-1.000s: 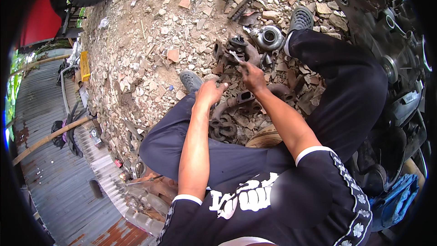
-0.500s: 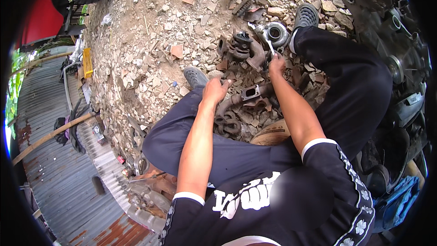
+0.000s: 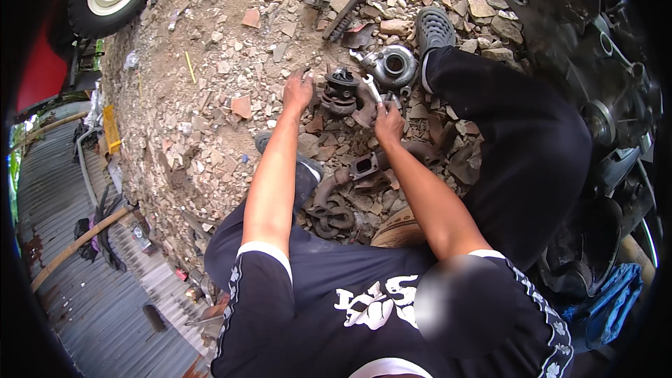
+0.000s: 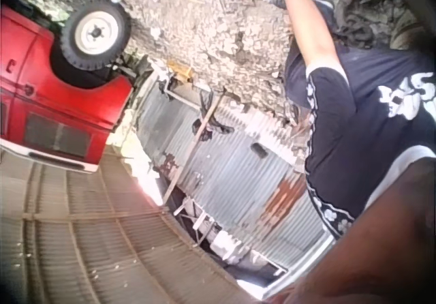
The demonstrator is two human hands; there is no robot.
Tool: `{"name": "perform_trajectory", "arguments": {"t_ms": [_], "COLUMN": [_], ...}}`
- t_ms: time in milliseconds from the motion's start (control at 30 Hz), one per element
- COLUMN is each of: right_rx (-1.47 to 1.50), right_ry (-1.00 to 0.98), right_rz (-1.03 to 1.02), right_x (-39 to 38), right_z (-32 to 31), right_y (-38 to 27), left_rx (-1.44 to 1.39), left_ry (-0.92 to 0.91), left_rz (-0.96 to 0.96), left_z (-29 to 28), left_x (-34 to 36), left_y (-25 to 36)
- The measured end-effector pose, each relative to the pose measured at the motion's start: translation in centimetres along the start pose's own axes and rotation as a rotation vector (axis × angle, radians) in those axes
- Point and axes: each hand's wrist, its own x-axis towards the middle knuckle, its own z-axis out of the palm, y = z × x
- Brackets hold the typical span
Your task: The person sits on the ground and uses a wrench to loosen and tighten bolts on a mechanical part. They repeatedly adjust the part's position and continue working on it with the wrench.
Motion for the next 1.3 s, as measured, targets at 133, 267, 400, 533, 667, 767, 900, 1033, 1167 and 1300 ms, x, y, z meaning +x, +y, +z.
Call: {"name": "perform_trajectory", "arguments": {"t_ms": [133, 267, 400, 533, 667, 767, 900, 1033, 1167, 1300], "right_rx": [-0.019, -0.012, -0.010, -0.051, 0.010, -0.032, -0.150, -0.382, -0.447, -0.514], "right_ry": [-0.026, 0.021, 0.071, 0.042, -0.102, -0.057, -0.089, -0.306, -0.495, -0.371], "right_rz": [-0.095, -0.125, -0.103, -0.283, -0.202, -0.320, -0.447, -0.656, -0.921, -0.783], "right_x": [-1.4, 0.9, 1.7, -1.7, -2.5, -2.1, -4.4, -5.8, -8.8, -8.5], "right_z": [-0.2, -1.4, -3.1, -2.8, -6.0, -6.8, -8.3, -11.9, -13.0, -14.0], "right_y": [-1.8, -0.9, -0.9, -4.2, -6.2, -6.9, -11.9, -16.3, -16.7, -10.6], "left_rx": [-0.444, -0.481, -0.440, -0.369, -0.400, -0.360, -0.188, -0.321, -0.292, 0.016], "left_ry": [-0.162, -0.050, -0.114, -0.084, -0.103, -0.262, -0.111, -0.228, -0.197, -0.417], "left_rz": [-0.403, -0.351, -0.382, -0.541, -0.469, -0.541, -0.523, -0.623, -0.632, -0.518], "left_z": [2.8, 4.9, 3.8, 2.5, 3.0, 2.2, 1.3, 2.0, 1.7, -0.4], "left_x": [1.1, 1.1, -1.8, -7.0, -11.4, -15.5, -18.3, -19.3, -21.0, -20.3], "left_y": [-9.0, -6.0, -0.2, -7.4, -5.5, -3.7, -3.6, -1.5, -6.0, -1.1]}}
